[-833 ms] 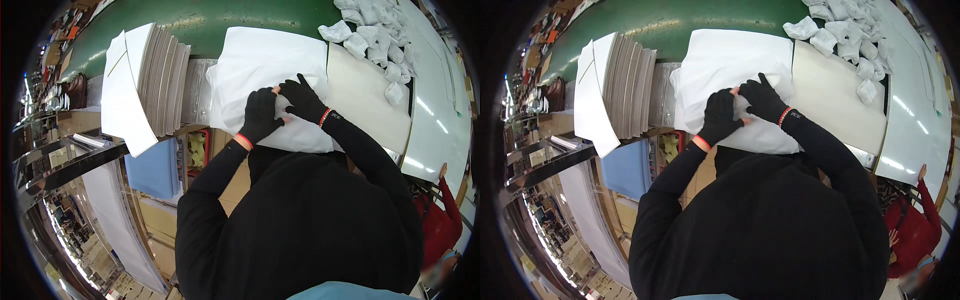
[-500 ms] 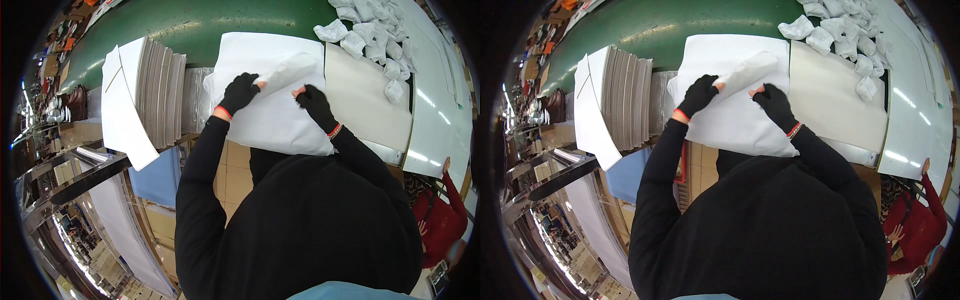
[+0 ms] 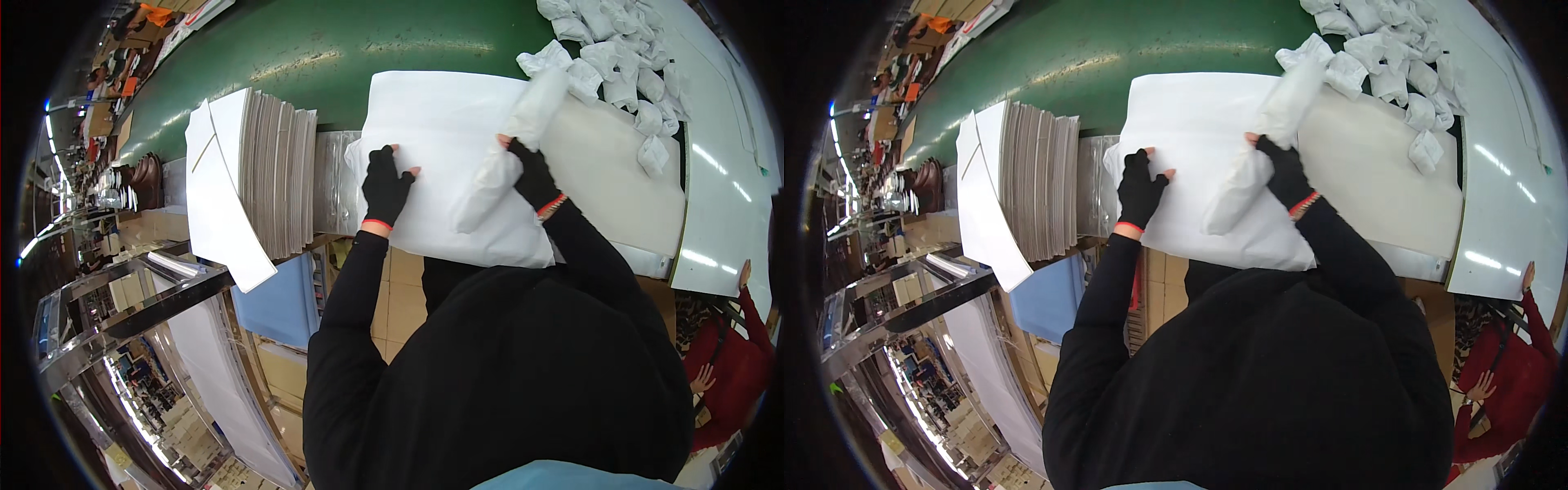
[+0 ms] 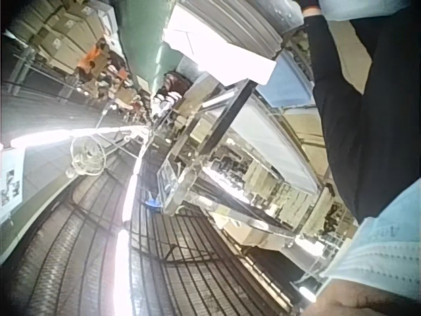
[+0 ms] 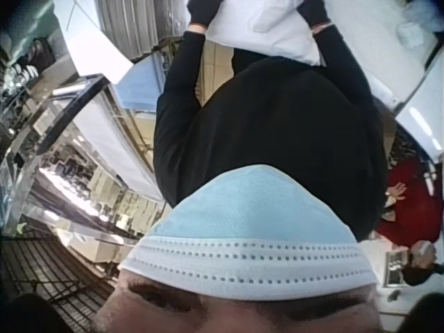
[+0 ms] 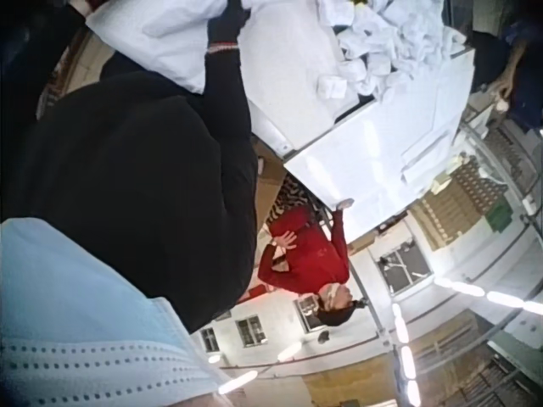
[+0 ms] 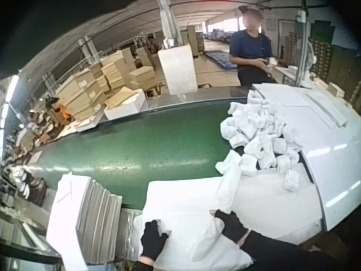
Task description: The person wraps small white items in white paper sheets on a green workbench. They fold the paper around each item and place the wrapped bundle into a cardboard box. The process is repeated continuously throughout the video.
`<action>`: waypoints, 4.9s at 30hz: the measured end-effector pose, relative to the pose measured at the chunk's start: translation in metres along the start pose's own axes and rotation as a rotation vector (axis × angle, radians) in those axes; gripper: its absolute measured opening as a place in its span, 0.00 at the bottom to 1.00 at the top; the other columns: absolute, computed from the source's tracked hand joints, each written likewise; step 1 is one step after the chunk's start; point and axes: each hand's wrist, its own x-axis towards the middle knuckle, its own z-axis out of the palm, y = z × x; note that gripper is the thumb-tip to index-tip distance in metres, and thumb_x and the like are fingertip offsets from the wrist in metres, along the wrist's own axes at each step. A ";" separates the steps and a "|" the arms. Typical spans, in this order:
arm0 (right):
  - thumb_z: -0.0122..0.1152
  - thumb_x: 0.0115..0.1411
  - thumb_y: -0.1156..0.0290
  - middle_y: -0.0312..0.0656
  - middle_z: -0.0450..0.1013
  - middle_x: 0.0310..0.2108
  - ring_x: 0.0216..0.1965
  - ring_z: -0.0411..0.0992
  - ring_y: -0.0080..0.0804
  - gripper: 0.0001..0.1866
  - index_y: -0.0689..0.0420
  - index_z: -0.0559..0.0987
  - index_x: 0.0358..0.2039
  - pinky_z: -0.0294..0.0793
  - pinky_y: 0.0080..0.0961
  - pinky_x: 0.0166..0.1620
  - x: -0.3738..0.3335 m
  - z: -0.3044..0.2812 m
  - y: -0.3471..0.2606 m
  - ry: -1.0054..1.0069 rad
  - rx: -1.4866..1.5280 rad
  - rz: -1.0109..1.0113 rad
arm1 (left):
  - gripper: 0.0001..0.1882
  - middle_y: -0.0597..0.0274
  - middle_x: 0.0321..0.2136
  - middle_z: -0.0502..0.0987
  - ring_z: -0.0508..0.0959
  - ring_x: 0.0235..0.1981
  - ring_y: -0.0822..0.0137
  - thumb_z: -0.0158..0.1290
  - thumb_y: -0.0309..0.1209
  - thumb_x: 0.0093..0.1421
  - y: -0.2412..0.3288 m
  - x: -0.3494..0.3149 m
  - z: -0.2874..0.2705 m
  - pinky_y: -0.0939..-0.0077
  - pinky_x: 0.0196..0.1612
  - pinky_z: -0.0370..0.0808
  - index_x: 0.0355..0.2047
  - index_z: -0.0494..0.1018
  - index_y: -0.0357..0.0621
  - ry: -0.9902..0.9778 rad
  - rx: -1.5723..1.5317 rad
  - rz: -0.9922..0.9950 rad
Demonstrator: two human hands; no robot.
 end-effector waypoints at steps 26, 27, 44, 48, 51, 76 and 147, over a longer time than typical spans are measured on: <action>0.78 0.37 0.62 0.47 0.78 0.38 0.40 0.78 0.37 0.35 0.61 0.76 0.47 0.75 0.29 0.44 -0.031 -0.098 -0.162 -0.531 0.188 0.146 | 0.27 0.62 0.40 0.74 0.72 0.41 0.73 0.64 0.31 0.49 0.165 -0.036 -0.110 0.78 0.45 0.69 0.48 0.68 0.38 -0.352 -1.571 -0.282; 0.78 0.36 0.61 0.47 0.78 0.38 0.40 0.78 0.38 0.36 0.61 0.76 0.47 0.75 0.29 0.45 -0.034 -0.097 -0.168 -0.541 0.170 0.138 | 0.26 0.62 0.38 0.74 0.73 0.41 0.71 0.64 0.31 0.50 0.164 -0.039 -0.103 0.76 0.44 0.70 0.47 0.68 0.39 -0.293 -1.492 -0.230; 0.77 0.36 0.56 0.47 0.75 0.43 0.44 0.74 0.36 0.40 0.60 0.73 0.50 0.71 0.31 0.46 -0.055 -0.128 -0.175 -0.678 0.030 0.239 | 0.32 0.56 0.19 0.77 0.78 0.22 0.73 0.70 0.36 0.42 0.191 -0.073 -0.116 0.76 0.30 0.75 0.44 0.72 0.28 0.091 -0.540 0.007; 0.78 0.35 0.58 0.43 0.77 0.37 0.38 0.75 0.30 0.35 0.62 0.77 0.43 0.72 0.26 0.41 -0.049 -0.156 -0.203 -0.797 0.035 0.519 | 0.20 0.60 0.27 0.78 0.76 0.28 0.72 0.64 0.36 0.51 0.170 -0.061 -0.119 0.77 0.32 0.73 0.37 0.74 0.32 -0.240 -0.940 -0.106; 0.79 0.35 0.62 0.41 0.79 0.32 0.33 0.75 0.27 0.28 0.62 0.81 0.38 0.72 0.23 0.38 -0.051 -0.166 -0.200 -0.830 0.258 0.346 | 0.25 0.59 0.34 0.78 0.77 0.34 0.69 0.58 0.44 0.57 0.169 -0.068 -0.103 0.76 0.39 0.73 0.43 0.73 0.32 -0.434 -1.364 -0.282; 0.72 0.45 0.71 0.36 0.76 0.28 0.30 0.73 0.20 0.17 0.62 0.77 0.35 0.73 0.19 0.34 -0.060 -0.120 -0.201 -0.073 0.668 0.320 | 0.19 0.65 0.30 0.75 0.73 0.27 0.75 0.58 0.41 0.58 0.210 -0.067 -0.114 0.81 0.31 0.70 0.39 0.72 0.37 -0.077 -1.122 -0.052; 0.69 0.49 0.65 0.44 0.63 0.60 0.65 0.55 0.41 0.24 0.50 0.75 0.48 0.51 0.44 0.65 -0.149 -0.182 0.077 0.182 -0.551 0.156 | 0.10 0.57 0.26 0.78 0.77 0.27 0.65 0.53 0.27 0.59 0.125 0.012 0.000 0.74 0.31 0.72 0.39 0.74 0.34 -0.152 -0.253 -0.205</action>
